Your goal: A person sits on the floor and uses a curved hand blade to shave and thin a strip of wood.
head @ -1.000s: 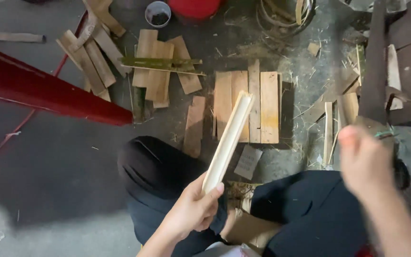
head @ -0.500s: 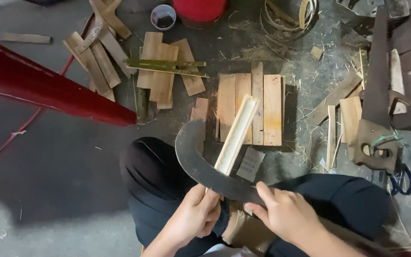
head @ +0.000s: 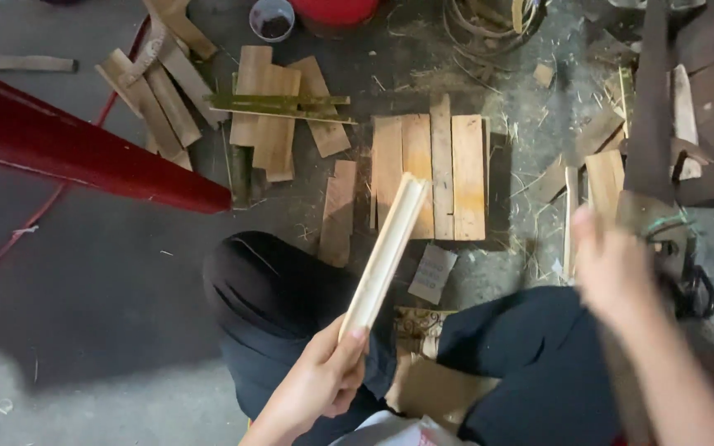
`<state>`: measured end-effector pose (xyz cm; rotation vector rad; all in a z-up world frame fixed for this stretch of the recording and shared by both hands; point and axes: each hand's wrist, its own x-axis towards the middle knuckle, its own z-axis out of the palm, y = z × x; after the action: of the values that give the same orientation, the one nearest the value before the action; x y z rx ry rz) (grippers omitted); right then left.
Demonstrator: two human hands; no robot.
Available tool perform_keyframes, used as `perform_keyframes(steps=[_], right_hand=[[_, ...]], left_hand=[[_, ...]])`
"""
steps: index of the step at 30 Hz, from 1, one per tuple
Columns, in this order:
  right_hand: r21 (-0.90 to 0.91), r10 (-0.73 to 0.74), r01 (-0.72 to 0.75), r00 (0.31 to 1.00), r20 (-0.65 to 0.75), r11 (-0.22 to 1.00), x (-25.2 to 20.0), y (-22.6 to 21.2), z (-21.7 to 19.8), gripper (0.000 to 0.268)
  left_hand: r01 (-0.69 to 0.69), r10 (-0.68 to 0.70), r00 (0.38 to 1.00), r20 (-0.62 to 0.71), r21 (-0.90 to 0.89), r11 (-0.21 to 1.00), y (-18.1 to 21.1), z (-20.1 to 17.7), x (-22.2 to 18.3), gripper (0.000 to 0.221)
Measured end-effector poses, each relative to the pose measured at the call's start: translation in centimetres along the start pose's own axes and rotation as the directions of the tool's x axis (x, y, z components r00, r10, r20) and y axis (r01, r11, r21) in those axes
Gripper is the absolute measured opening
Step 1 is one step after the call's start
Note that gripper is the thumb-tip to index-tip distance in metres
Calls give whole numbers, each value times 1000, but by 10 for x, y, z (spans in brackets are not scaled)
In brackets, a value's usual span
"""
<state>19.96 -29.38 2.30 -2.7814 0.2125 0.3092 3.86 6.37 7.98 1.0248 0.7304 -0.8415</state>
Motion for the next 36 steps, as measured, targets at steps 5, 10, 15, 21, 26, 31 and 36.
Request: perform_keyframes(steps=[5, 10, 15, 21, 26, 31, 36], right_hand=[[199, 165, -264, 899, 407, 944, -84, -82, 35, 62], [37, 218, -271, 841, 496, 962, -102, -113, 80, 56], [-106, 251, -230, 804, 539, 967, -104, -116, 95, 72], [-7, 161, -206, 741, 652, 979, -76, -103, 61, 65], [578, -58, -185, 925, 376, 795, -33, -85, 7, 40], [797, -264, -114, 908, 326, 593, -19, -101, -29, 41], [800, -210, -96, 940, 269, 593, -28, -93, -8, 7]], left_hand=[[-136, 132, 988, 79, 46, 990, 17, 5, 6, 38], [-173, 172, 981, 89, 1, 985, 19, 1, 9, 38], [-189, 199, 969, 149, -77, 979, 12, 1, 12, 38], [-183, 202, 953, 224, -101, 978, 8, -5, 15, 32], [-147, 146, 924, 354, -25, 989, 7, -12, 13, 31], [-150, 87, 909, 408, 126, 981, 3, -14, 11, 33], [-302, 84, 758, 647, 234, 924, 51, -29, -14, 76]])
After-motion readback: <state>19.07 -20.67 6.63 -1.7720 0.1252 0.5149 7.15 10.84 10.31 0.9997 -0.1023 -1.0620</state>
